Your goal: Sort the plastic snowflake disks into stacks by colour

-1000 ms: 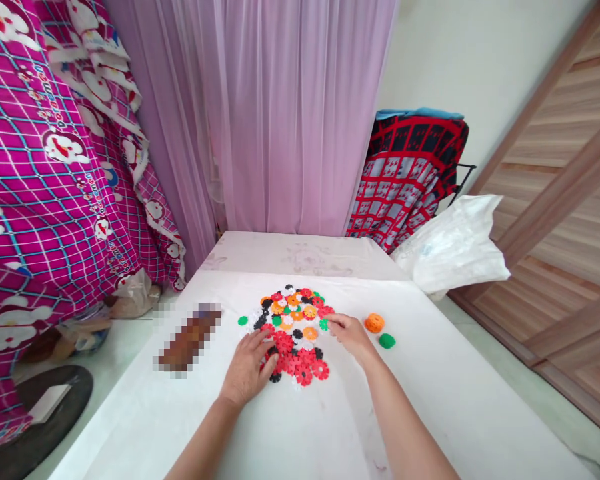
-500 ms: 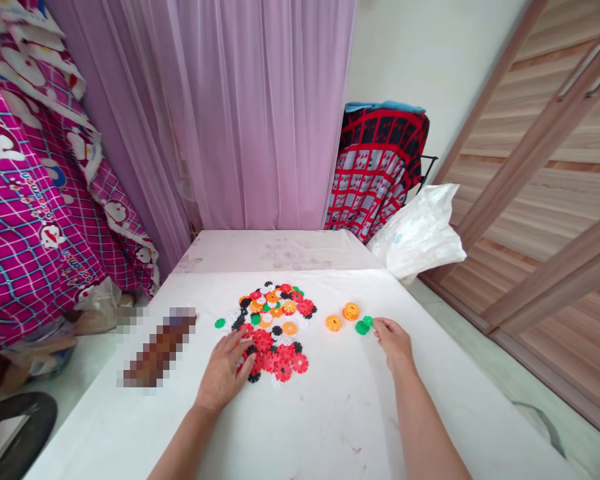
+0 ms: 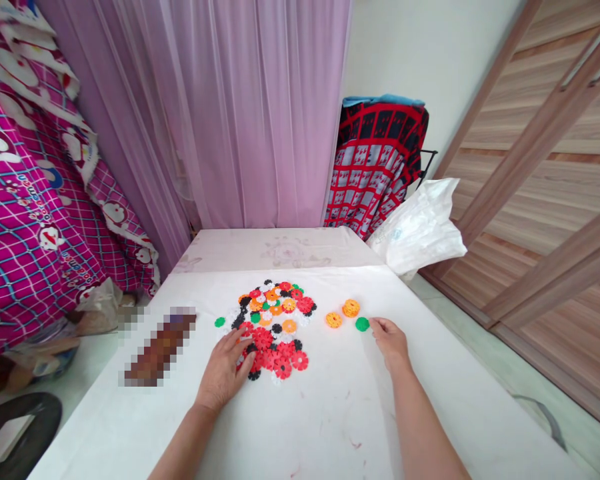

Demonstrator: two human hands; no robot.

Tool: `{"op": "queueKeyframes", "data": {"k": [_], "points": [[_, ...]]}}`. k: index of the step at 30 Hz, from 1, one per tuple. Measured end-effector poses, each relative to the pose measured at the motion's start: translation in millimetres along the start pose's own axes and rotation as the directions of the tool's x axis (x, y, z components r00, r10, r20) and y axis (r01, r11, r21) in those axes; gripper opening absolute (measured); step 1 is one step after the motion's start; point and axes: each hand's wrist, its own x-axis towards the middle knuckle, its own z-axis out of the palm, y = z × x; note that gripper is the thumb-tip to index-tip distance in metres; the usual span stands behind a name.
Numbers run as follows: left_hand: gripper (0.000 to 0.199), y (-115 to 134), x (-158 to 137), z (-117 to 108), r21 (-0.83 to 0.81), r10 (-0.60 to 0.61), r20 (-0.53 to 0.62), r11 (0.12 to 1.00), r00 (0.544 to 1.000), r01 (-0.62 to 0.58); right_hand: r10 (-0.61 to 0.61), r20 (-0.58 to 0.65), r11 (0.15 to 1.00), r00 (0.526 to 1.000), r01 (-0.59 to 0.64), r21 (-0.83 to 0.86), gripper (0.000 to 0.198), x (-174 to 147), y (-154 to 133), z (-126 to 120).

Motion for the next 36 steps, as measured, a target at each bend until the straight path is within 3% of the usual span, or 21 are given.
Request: {"op": "queueKeyframes", "data": {"k": [7,10,12,14,17,21,25,28,32,36], "points": [[0.035,1.7,0.5,-1.5,0.013,0.002,0.015,1.0,1.0,-0.002,-0.029,-0.023,0.998,0.999,0.028,-0.061,0.042,2.8,6.3,-7.2],[0.036,1.9,0.1,-0.8,0.026,-0.006,0.029,1.0,1.0,0.005,-0.143,0.003,0.979,0.99,0.142,-0.146,0.04,0.7,-7.9,1.4],[0.036,1.0,-0.4,0.9,0.025,-0.013,0.03,1.0,0.999,0.012,-0.244,0.103,0.945,0.964,0.26,-0.196,0.037,-2.7,-26.4,18.3],[0.036,-1.1,-0.9,3.6,0.021,-0.024,0.013,0.999,1.0,0.024,-0.329,0.263,0.879,0.907,0.396,-0.265,0.031,-6.2,-48.2,43.8],[0.035,-5.5,-0.9,8.6,0.019,-0.075,-0.034,0.997,0.997,0.076,-0.329,0.524,0.713,0.786,0.57,-0.408,0.03,-9.7,-76.3,90.2],[0.039,-9.5,0.2,13.7,0.031,-0.184,-0.054,0.982,0.981,0.186,-0.304,0.641,0.65,0.704,0.646,-0.401,0.04,-14.2,-92.5,147.2],[0.041,-9.0,0.3,14.6,0.025,-0.21,-0.025,0.977,0.977,0.21,-0.234,0.724,0.604,0.649,0.681,-0.415,0.05,-31.1,-94.6,182.8],[0.039,-7.6,-0.5,14.0,0.011,-0.22,-0.02,0.975,0.975,0.22,-0.219,0.797,0.524,0.563,0.757,-0.39,0.048,-55.5,-92.8,190.9],[0.038,-7.1,-1.9,14.1,0.001,-0.215,-0.024,0.977,0.976,0.215,-0.327,0.84,0.47,0.433,0.845,-0.253,0.05,-91.3,-82.7,175.2],[0.04,-7.6,-3.0,15.0,-0.002,-0.206,-0.007,0.978,0.978,0.206,-0.443,0.813,0.473,0.378,0.869,-0.146,0.038,-105.9,-65.7,144.8]]}}
